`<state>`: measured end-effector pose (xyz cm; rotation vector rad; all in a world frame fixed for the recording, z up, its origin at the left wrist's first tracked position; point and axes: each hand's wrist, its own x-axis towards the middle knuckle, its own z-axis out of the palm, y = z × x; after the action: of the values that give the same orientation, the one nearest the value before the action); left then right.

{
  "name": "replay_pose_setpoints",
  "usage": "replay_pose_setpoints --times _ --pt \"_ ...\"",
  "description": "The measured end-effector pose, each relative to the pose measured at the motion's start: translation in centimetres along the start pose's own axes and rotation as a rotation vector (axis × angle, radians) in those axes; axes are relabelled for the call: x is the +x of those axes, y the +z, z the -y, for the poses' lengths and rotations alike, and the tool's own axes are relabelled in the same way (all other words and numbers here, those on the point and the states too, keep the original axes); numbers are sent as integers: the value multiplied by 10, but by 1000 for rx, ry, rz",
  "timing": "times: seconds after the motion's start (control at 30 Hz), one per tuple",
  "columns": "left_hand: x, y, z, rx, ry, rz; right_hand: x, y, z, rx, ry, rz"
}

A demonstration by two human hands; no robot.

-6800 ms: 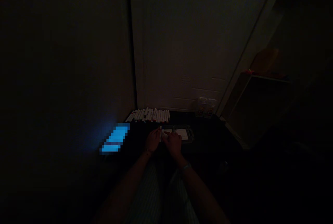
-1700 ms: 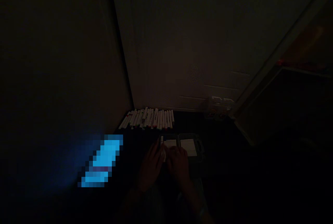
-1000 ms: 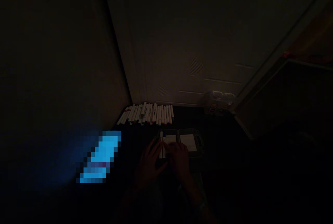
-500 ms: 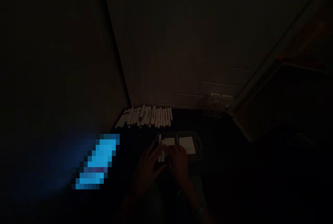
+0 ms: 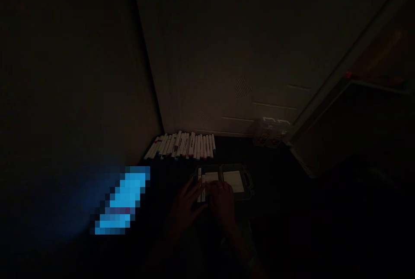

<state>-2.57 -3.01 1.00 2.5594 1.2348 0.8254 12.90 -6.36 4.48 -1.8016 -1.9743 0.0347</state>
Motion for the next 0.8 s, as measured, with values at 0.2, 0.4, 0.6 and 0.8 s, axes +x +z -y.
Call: replay_pose_setpoints --times 0.2,0.4,0.6,0.8 --pt "0 -1 -2 2 1 -7 0 -1 2 -35 1 -6" --pt "-1 -3 -3 8 1 10 0 -1 3 -12 7 -12" --pt "-4 3 2 11 -9 7 0 2 2 8 14 -21" --pt "-7 7 4 -10 -20 -30 1 1 2 2 5 -8"
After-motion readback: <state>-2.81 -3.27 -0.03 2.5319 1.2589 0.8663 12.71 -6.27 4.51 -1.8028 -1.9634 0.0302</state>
